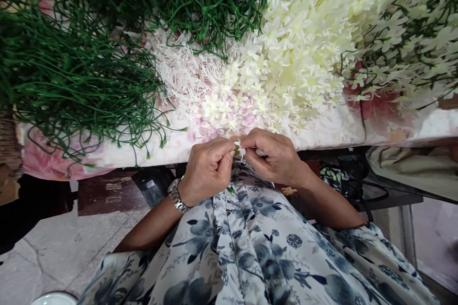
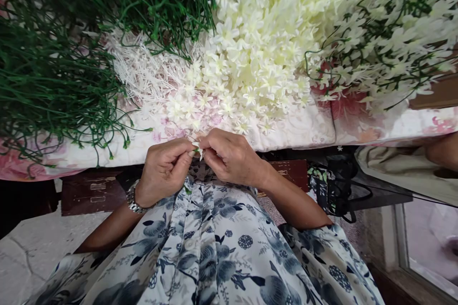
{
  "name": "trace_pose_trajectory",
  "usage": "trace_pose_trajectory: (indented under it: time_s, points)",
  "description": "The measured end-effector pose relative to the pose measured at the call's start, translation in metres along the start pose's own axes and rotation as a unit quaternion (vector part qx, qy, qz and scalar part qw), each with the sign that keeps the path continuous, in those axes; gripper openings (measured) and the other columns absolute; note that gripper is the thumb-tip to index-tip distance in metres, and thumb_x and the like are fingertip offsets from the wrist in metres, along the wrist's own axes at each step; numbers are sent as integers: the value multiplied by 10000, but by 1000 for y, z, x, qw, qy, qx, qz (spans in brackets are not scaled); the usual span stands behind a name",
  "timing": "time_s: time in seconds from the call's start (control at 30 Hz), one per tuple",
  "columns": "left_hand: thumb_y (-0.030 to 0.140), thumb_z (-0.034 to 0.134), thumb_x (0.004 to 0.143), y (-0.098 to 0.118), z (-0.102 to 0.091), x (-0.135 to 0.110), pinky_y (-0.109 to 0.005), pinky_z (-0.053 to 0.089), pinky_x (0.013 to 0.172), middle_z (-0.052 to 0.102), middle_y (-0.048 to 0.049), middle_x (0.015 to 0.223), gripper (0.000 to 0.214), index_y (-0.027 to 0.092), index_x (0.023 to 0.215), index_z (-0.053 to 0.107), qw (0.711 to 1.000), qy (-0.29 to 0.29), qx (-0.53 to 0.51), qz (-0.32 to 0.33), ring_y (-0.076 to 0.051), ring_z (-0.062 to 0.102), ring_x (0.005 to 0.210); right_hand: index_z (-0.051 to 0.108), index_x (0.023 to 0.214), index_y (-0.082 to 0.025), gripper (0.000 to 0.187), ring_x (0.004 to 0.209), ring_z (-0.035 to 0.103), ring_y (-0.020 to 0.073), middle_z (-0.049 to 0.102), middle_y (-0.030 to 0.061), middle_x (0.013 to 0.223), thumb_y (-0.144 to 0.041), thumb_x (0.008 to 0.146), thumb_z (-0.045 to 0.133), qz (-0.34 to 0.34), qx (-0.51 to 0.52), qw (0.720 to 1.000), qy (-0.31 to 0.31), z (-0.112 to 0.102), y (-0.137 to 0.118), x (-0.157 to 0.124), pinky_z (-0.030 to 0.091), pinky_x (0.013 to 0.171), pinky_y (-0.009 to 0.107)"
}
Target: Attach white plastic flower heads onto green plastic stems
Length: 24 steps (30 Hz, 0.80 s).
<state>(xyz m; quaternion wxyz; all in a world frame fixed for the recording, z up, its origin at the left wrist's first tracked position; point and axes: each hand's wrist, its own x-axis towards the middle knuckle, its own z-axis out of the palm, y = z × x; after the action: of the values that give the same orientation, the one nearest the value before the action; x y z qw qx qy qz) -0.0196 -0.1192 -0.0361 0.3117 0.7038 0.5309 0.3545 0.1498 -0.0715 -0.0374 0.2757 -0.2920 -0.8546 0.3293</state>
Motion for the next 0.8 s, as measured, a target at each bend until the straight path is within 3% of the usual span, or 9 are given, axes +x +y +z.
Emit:
trace_pose_trajectory:
  time_s: [0.47, 0.8]
  points:
    - [83, 420, 779, 1, 1, 1, -227, 341, 521, 459, 23, 559, 176, 171, 644, 492, 1000, 0, 20, 5, -96, 413, 522, 529, 864, -176, 112, 637, 512, 84, 541, -8, 701, -110, 812, 456, -5, -31, 999, -27, -2, 0, 4, 434, 581, 212]
    - [123, 503, 816, -7, -7, -1, -194, 409, 566, 578, 3, 663, 107, 146, 784, 603, 987, 9, -159, -27, -81, 516, 602, 582, 911, -116, 111, 706, 565, 90, 608, 46, 769, -132, 805, 553, -1, 21, 999, -31, -14, -8, 10, 449, 624, 204]
